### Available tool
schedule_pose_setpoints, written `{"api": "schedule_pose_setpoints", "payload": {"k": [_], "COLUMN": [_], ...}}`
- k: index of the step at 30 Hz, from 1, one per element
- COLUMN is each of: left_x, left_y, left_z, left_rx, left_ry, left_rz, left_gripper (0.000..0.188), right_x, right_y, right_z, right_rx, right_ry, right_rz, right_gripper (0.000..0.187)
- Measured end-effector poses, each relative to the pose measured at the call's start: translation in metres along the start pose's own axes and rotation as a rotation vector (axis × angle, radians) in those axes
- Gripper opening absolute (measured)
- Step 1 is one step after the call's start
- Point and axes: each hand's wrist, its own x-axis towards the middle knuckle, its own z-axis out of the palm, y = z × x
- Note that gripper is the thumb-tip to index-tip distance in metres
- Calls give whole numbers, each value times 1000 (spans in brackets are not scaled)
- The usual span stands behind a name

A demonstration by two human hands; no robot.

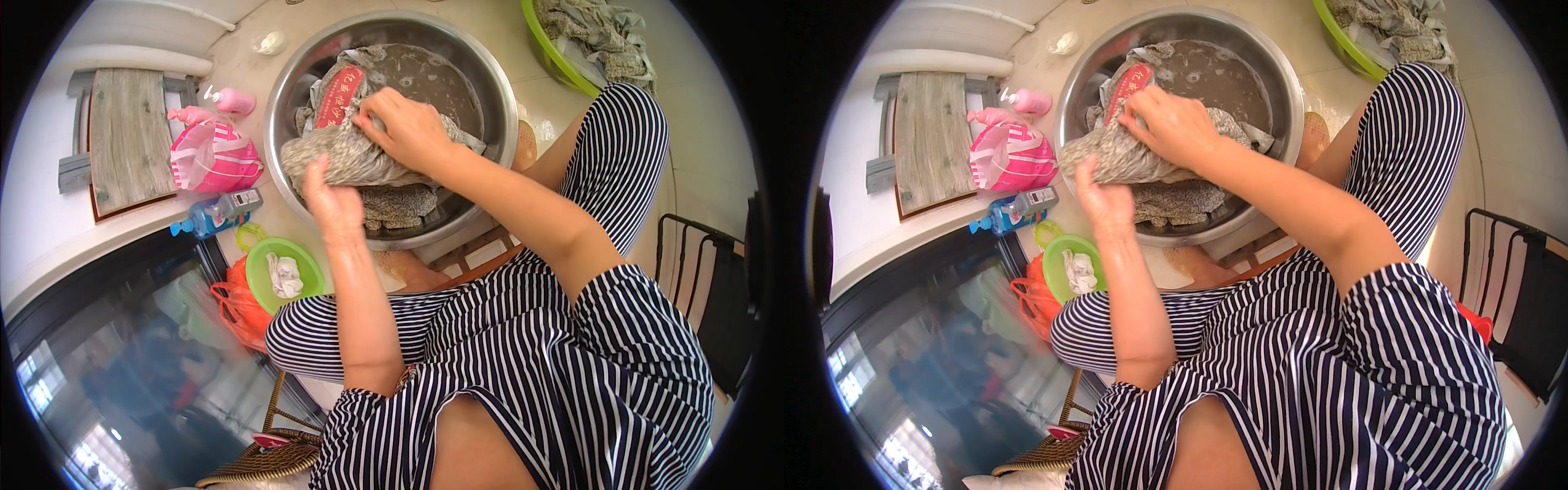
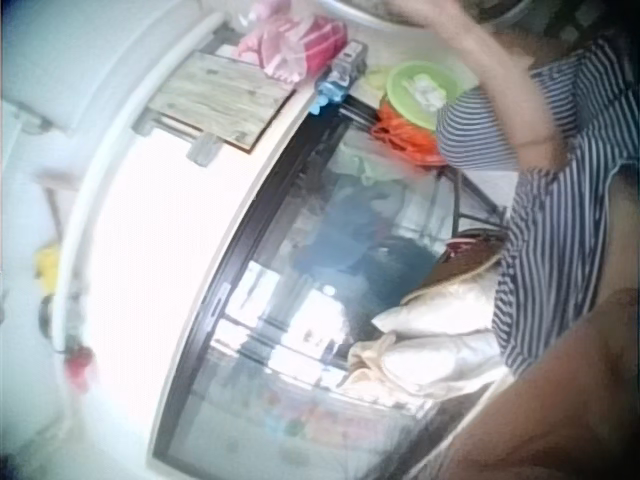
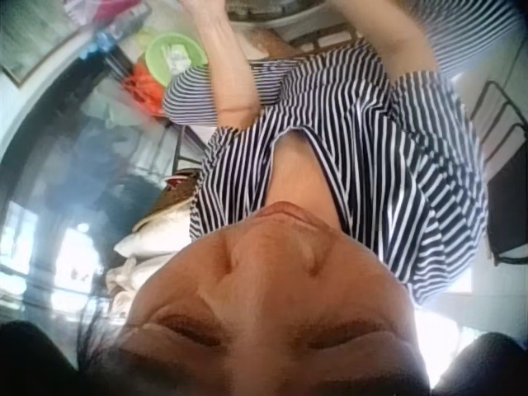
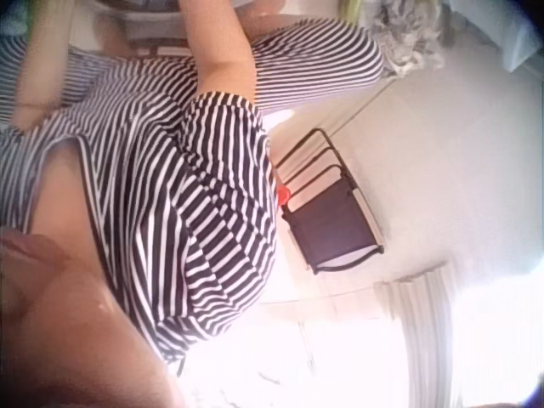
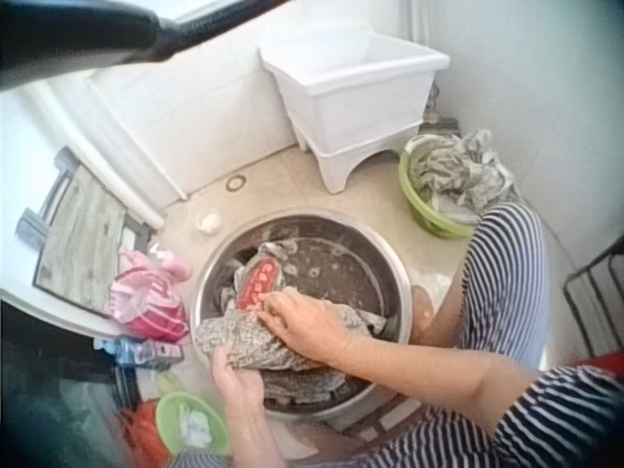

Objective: The person washes a piece of clothing in a basin of soapy water by hand, scrubbing the fabric against itself and squeezing it.

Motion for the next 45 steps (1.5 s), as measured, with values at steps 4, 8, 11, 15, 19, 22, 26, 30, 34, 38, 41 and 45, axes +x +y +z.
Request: {"api": "schedule_pose_setpoints", "payload": {"k": [4, 8, 11, 15, 19, 22, 26, 30, 34, 38, 41, 45], "left_x": [17, 18, 2, -32, -47, -60, -47, -39, -24, -55, -53, -59], "left_y": [35, 23, 22, 10, -26, -61, -61, -26, 7, -26, -26, -16], "left_z": [-73, -120, -137, -131, -104, -55, -46, -53, -49, 24, 11, 16], "left_rx": [71, 156, 240, 925, 997, 1518, 1847, 1760, 1253, 963, 934, 628], "left_ry": [121, 301, 436, 663, 192, 67, 42, -4, 69, -105, -93, -54], "left_rz": [81, 41, 8, 277, 150, 76, 123, 359, 222, -48, -71, -82], "left_gripper": [46, 60, 63, 49, 51, 53, 24, 9, 30, 56, 44, 40], "right_x": [-61, -138, -130, -107, -96, -101, -81, -60, -16, -17, -10, -7], "right_y": [-39, -2, 30, 76, 109, 112, 109, 97, 50, 25, 8, 57], "right_z": [-7, 7, 21, 30, 36, 40, 35, 21, -12, -45, -59, -60], "right_rx": [207, 381, -42, -57, -87, 76, -160, 150, 627, 899, 928, 930], "right_ry": [-316, -613, -1004, -444, -370, -458, -876, -546, -499, -597, -724, -695], "right_rz": [-313, -551, -268, 423, 469, 240, 289, 365, 475, 370, 334, 446], "right_gripper": [17, 20, 20, 29, 42, 40, 26, 19, 16, 13, 13, 37]}}
